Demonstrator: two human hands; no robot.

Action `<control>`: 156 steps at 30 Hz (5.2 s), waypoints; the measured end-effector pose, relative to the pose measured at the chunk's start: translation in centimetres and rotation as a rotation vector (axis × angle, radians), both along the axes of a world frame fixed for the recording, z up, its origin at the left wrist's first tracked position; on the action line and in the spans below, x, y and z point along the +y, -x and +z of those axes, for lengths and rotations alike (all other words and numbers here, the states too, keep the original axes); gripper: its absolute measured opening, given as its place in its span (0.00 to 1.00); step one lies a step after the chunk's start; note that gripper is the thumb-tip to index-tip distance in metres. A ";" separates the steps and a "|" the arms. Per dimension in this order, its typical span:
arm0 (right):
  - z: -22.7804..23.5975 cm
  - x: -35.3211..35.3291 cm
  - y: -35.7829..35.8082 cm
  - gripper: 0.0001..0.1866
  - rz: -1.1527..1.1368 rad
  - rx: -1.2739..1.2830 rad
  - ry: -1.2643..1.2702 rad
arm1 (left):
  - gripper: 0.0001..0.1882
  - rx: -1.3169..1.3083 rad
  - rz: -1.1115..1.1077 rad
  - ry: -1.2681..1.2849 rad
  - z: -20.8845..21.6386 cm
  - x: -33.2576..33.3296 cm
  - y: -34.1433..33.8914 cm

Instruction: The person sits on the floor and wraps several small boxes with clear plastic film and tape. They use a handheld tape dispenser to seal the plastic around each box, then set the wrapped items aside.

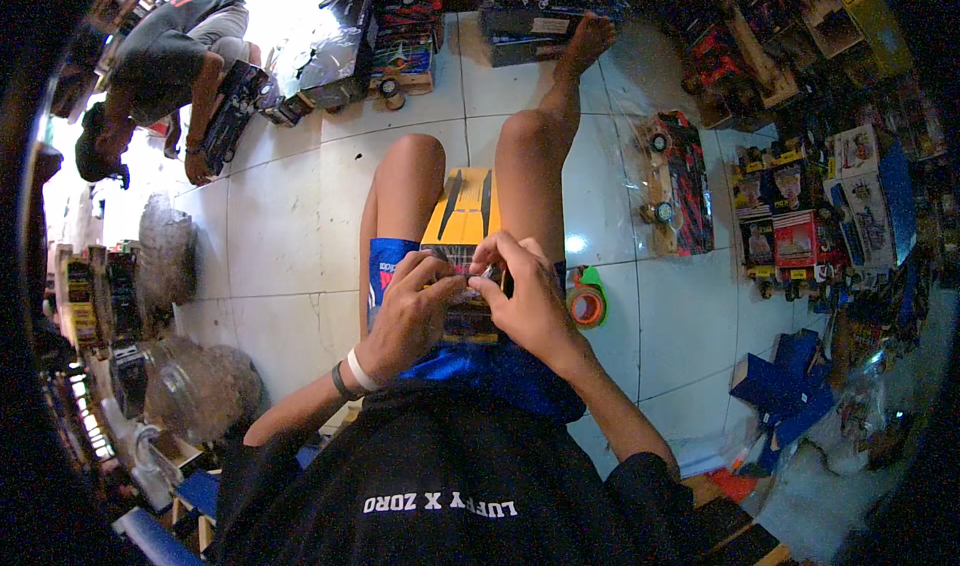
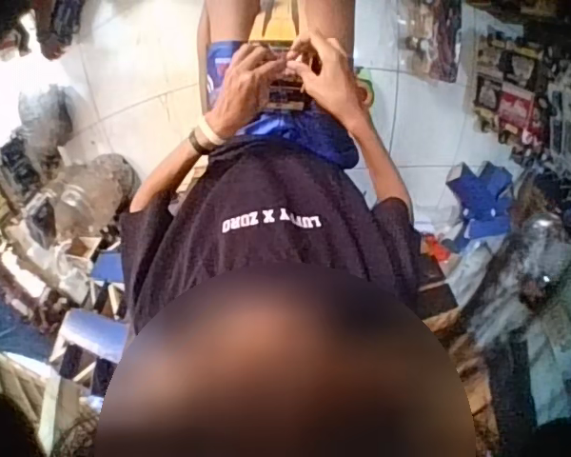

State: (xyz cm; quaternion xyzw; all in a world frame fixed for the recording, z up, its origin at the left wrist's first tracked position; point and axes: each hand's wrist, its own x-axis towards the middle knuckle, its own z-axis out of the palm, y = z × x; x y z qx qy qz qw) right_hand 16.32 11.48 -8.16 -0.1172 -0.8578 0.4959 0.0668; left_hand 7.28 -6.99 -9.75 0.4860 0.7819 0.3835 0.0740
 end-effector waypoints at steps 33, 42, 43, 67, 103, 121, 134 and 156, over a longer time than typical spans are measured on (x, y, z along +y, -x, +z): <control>-1.6 1.2 1.2 0.05 0.161 -0.120 -0.100 | 0.17 0.211 0.155 -0.234 -2.5 -0.8 -1.2; -3.6 6.3 10.2 0.14 0.122 -0.130 0.038 | 0.13 -0.030 0.143 -0.224 -0.3 3.3 7.8; -3.6 6.5 10.9 0.14 0.116 -0.121 0.061 | 0.13 -0.021 0.164 -0.219 -0.1 3.5 8.1; -0.7 2.5 6.4 0.06 -0.104 0.213 -0.415 | 0.12 -0.057 0.250 -0.197 -0.4 4.5 5.9; -1.6 8.2 13.6 0.14 0.230 0.089 0.192 | 0.17 -0.448 0.039 -0.282 3.7 9.5 14.6; 2.8 7.5 13.0 0.07 0.089 0.162 0.113 | 0.18 -0.663 0.141 -0.401 -0.4 7.9 14.4; -1.2 6.5 12.6 0.07 -0.012 0.202 0.007 | 0.14 -0.348 0.023 -0.322 0.1 7.2 16.2; -0.8 7.3 12.0 0.07 0.083 0.330 -0.505 | 0.18 -0.767 0.047 0.086 1.5 7.1 16.6</control>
